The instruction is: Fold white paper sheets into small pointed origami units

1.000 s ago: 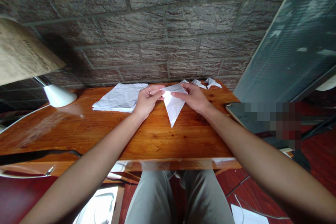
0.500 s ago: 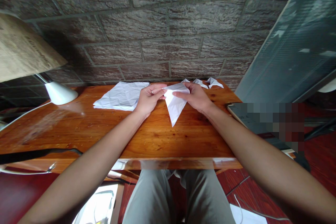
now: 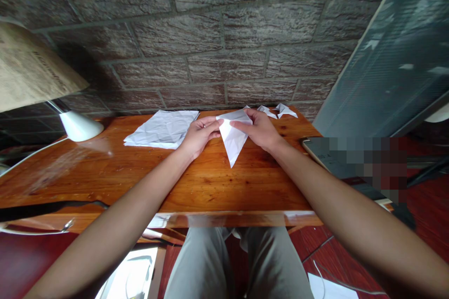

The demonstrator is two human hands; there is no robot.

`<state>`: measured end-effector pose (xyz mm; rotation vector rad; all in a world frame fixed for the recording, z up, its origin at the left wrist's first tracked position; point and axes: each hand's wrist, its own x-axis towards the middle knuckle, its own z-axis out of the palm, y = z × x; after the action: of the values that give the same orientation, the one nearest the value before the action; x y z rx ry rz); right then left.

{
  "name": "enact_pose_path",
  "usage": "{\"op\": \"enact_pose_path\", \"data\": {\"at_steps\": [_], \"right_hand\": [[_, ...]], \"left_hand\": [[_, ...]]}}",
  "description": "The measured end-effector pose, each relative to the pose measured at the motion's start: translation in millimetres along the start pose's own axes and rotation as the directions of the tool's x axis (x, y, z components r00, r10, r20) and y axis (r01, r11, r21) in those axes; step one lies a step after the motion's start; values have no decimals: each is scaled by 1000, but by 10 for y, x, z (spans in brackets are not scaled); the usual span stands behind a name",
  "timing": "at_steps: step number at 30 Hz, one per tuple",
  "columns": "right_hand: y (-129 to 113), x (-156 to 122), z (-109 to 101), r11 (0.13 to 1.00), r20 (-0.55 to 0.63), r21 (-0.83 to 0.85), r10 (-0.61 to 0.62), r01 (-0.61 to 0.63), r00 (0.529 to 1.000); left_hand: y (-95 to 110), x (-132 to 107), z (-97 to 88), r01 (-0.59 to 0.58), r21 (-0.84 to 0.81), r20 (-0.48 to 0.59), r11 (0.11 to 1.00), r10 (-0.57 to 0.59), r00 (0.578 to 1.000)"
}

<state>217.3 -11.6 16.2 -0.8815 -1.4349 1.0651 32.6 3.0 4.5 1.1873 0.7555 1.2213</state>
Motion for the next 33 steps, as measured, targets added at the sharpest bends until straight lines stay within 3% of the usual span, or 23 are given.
{"op": "enact_pose_path", "data": {"at_steps": [10,22,27,33], "right_hand": [[6,-5,6,999,-7,15,-32,32,999],[30,5,-32,998,25,-38,-58,59,998],[39,14,-37,995,39,-47,-83,85,996],[-82,-10,-87,998,187,-36,-41,49,982]], "left_hand": [[-36,11,15,-84,38,-26,996,85,996],[-39,18,-4,-68,87,11,994,67,998],[-32,6,9,-169,186,16,968,169,985],[-3,36,-15,-291,285,-23,913,310,950]]}}
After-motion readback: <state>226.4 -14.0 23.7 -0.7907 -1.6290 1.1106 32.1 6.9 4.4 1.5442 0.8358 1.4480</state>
